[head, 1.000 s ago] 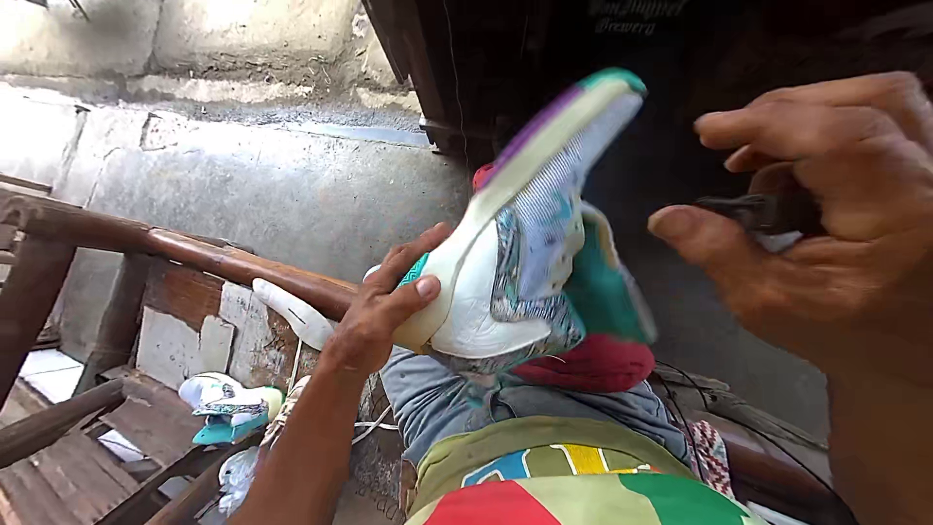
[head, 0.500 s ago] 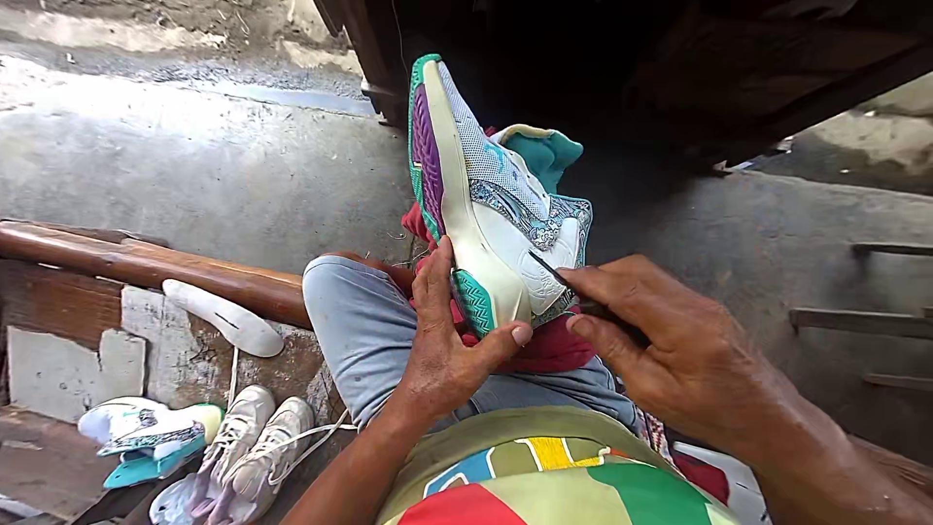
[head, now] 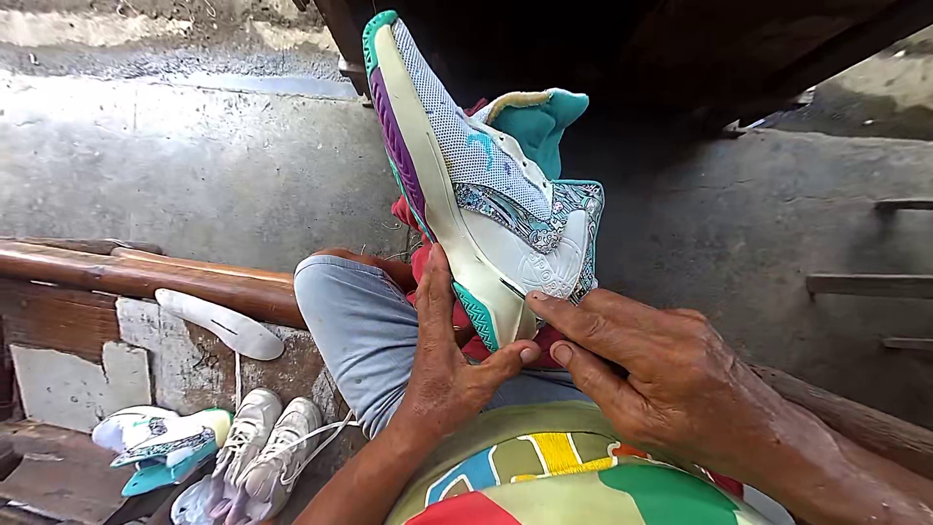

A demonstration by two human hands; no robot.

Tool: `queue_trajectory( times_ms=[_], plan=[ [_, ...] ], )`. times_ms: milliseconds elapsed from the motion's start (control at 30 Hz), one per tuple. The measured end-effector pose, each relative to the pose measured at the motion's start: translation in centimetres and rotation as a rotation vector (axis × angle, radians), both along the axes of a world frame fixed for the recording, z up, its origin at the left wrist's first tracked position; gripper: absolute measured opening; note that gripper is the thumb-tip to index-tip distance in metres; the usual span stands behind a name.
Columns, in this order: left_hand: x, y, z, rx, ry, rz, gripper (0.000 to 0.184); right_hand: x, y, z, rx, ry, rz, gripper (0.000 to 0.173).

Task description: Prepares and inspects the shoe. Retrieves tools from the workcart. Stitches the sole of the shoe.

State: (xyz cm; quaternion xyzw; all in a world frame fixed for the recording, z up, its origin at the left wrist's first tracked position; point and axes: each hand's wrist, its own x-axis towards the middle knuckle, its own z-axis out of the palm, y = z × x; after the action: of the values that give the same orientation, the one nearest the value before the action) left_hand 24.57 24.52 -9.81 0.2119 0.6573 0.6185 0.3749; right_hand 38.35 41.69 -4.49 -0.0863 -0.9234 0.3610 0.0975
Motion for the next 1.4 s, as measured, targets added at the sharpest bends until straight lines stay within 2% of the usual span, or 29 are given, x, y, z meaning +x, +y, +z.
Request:
queue_trajectory(
  times_ms=[1400],
  plan=[
    [0.5,0.5,0.6,-0.007,0.035,0.019,0.118,-0.4,-0.3,2.0,0.157,-0.126,-0.012,0.040]
  ],
)
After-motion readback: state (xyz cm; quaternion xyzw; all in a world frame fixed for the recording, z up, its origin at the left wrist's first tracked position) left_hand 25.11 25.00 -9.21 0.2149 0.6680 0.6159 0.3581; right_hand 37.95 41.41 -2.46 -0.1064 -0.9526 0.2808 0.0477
